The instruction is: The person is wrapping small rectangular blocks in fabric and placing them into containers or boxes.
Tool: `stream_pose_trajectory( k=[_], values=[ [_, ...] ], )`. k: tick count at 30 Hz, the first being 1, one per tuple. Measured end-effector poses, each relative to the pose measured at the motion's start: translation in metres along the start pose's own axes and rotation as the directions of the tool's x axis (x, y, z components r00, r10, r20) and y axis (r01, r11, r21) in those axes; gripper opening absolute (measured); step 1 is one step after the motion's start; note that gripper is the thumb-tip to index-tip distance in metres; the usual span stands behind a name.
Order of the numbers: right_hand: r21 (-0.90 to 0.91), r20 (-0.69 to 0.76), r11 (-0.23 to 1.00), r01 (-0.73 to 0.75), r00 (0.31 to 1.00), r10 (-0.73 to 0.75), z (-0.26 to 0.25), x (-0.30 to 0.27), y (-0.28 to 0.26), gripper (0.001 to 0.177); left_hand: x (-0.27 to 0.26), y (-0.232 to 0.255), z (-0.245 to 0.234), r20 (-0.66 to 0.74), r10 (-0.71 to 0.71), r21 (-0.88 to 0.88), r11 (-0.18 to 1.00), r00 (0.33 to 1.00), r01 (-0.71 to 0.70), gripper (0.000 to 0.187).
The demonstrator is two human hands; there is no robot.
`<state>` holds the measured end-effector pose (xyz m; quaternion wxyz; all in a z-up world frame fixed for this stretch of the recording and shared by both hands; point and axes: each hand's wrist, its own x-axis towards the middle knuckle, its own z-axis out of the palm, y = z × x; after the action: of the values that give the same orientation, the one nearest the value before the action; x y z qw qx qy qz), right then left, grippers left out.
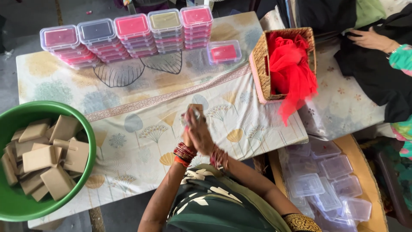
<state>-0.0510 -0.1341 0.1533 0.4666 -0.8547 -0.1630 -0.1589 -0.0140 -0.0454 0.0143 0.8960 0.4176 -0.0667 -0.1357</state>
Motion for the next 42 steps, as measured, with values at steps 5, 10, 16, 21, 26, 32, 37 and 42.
stream_pose_trajectory(
  k=[5,10,16,21,26,32,37,42],
  values=[
    [0.034,-0.085,0.996,-0.077,0.993,0.080,-0.023,0.031,0.026,0.062,-0.017,0.083,0.091,-0.163,-0.409,-0.176,0.908,0.898,0.381,0.072],
    [-0.035,-0.123,0.999,0.001,0.992,-0.006,-0.009,0.007,0.011,0.059,0.008,0.011,0.015,-0.290,-0.373,-0.104,0.928,0.881,0.359,0.082],
    [-0.032,-0.040,0.999,-0.004,0.999,0.002,-0.014,0.015,0.010,0.062,-0.011,0.043,0.079,-0.219,-0.144,0.016,0.988,0.965,0.151,0.076],
    [0.091,-0.087,0.989,-0.119,0.988,0.127,-0.037,0.028,0.016,0.066,-0.017,0.067,0.102,-0.093,-0.298,-0.195,0.941,0.950,0.276,0.074],
    [0.040,-0.022,0.995,-0.090,0.996,0.091,-0.011,-0.017,-0.023,0.067,0.001,-0.027,-0.001,-0.112,-0.211,-0.065,0.977,0.971,0.204,0.069],
    [-0.119,0.011,0.989,-0.089,0.996,0.091,-0.015,0.012,0.027,0.066,-0.027,0.059,0.102,-0.158,-0.109,-0.128,0.988,0.981,0.089,0.078],
    [-0.006,-0.134,0.991,-0.137,0.982,0.135,-0.015,-0.002,0.067,0.065,-0.038,0.043,0.100,-0.203,-0.401,-0.186,0.911,0.893,0.367,0.074],
    [-0.060,-0.025,0.987,-0.150,0.989,0.149,-0.010,-0.044,-0.002,0.067,-0.013,-0.047,0.012,-0.187,-0.312,-0.167,0.944,0.931,0.283,0.076]
  ],
)
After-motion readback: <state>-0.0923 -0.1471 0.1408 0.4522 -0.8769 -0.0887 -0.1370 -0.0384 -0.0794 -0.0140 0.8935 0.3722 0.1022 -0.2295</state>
